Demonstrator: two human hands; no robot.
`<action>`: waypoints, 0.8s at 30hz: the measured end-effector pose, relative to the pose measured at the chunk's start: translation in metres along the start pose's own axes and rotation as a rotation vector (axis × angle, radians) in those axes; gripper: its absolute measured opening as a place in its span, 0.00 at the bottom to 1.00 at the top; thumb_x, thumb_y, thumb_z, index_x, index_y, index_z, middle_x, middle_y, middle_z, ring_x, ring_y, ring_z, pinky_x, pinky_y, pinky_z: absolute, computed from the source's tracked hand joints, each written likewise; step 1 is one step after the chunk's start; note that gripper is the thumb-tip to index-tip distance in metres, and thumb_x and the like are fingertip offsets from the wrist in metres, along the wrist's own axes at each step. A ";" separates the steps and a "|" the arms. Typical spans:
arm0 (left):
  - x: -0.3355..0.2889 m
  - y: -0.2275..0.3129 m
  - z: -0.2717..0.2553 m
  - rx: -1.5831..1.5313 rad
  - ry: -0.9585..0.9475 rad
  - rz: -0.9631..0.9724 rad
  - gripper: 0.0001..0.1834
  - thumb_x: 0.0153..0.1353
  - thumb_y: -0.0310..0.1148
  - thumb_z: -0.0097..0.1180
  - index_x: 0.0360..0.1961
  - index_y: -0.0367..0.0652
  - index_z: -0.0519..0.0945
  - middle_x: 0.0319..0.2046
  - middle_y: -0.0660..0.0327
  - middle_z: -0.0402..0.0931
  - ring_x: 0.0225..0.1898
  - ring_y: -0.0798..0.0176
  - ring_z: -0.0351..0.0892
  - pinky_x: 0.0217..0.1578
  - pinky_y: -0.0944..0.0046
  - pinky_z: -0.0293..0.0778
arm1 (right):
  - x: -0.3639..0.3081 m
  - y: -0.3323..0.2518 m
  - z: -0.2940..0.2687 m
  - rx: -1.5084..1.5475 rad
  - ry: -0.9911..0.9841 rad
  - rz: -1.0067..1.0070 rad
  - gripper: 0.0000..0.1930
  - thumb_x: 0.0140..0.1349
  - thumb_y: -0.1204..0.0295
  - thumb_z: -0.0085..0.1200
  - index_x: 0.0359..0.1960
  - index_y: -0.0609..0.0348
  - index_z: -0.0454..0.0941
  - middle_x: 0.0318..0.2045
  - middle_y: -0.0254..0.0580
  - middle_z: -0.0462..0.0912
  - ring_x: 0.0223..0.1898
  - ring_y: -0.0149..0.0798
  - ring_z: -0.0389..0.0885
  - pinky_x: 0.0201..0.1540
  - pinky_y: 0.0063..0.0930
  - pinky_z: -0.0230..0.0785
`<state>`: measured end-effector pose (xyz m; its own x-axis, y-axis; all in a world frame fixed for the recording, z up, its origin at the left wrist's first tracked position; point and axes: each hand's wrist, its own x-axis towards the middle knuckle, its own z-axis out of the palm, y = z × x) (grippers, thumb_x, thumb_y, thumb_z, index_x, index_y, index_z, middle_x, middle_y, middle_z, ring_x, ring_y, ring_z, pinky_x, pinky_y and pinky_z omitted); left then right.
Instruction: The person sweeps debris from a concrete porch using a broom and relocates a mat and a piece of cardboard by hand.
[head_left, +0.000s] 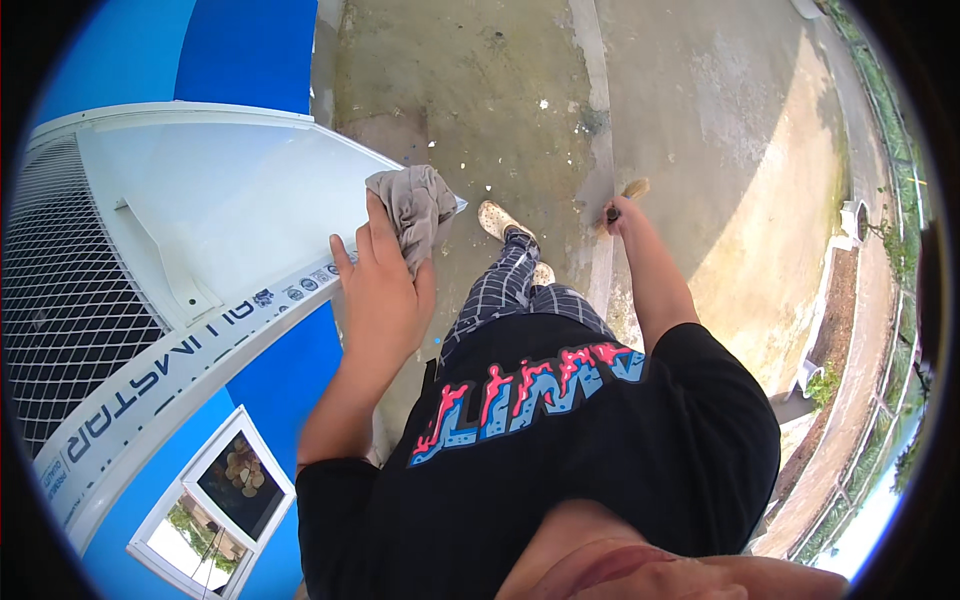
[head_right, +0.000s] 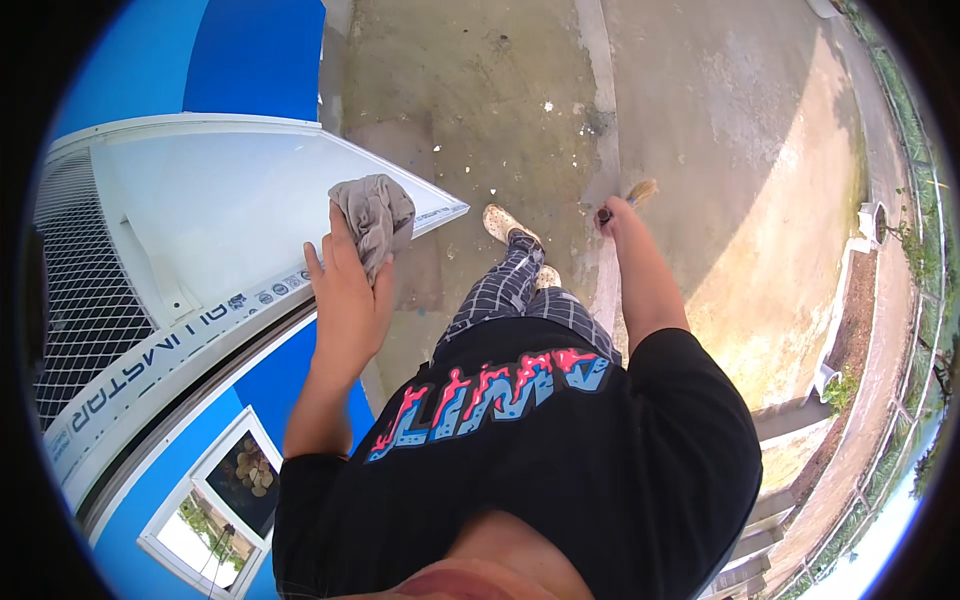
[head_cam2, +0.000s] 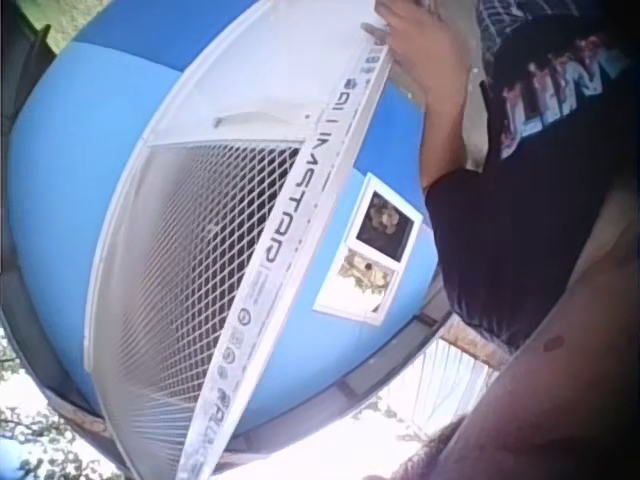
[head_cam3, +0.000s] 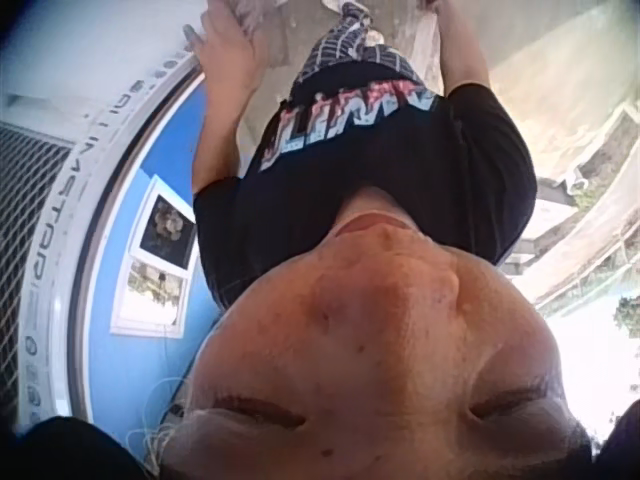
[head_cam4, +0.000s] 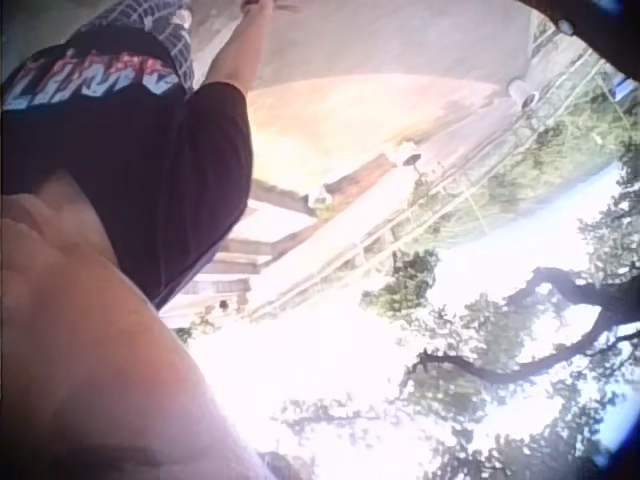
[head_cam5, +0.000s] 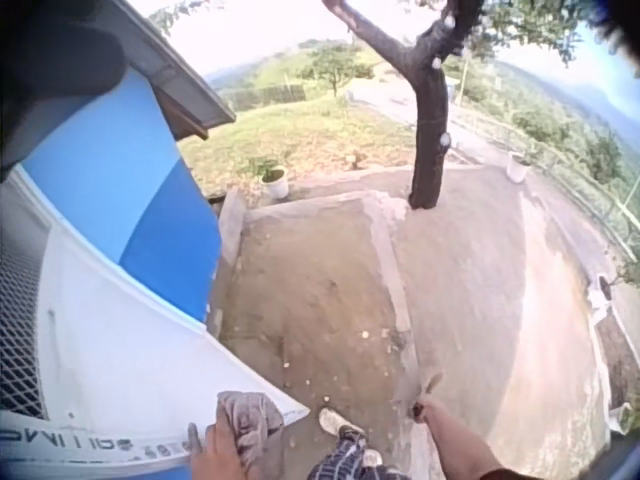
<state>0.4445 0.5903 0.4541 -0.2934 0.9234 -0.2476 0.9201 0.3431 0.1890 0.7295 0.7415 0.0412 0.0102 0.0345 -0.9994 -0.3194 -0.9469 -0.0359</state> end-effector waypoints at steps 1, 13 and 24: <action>0.007 -0.004 -0.006 -0.120 0.026 -0.011 0.38 0.50 0.30 0.46 0.57 0.29 0.41 0.48 0.42 0.56 0.52 0.45 0.55 0.55 0.44 0.38 | 0.005 -0.008 0.019 -0.011 -0.080 0.027 0.07 0.47 0.77 0.41 0.15 0.56 0.59 0.07 0.30 0.62 0.07 0.28 0.61 0.07 0.17 0.60; 0.061 0.000 -0.022 -1.076 0.221 -0.574 0.34 0.56 0.29 0.42 0.58 0.30 0.40 0.57 0.47 0.46 0.58 0.56 0.47 0.57 0.63 0.42 | 0.014 -0.100 0.210 -0.104 -0.742 0.407 0.13 0.53 0.75 0.42 0.13 0.49 0.58 0.09 0.23 0.62 0.08 0.19 0.59 0.09 0.10 0.55; 0.093 0.036 -0.018 -1.207 0.571 -0.969 0.34 0.53 0.25 0.45 0.58 0.30 0.44 0.56 0.49 0.49 0.57 0.57 0.50 0.56 0.64 0.45 | -0.109 -0.142 0.223 -1.710 -0.401 0.128 0.04 0.52 0.73 0.45 0.22 0.56 0.64 0.11 0.30 0.63 0.09 0.25 0.61 0.09 0.18 0.56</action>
<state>0.4454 0.6913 0.4545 -0.9057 0.1453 -0.3983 -0.2913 0.4693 0.8336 0.5628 0.9435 0.1560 -0.2295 -0.2400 -0.9432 0.9649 -0.1835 -0.1881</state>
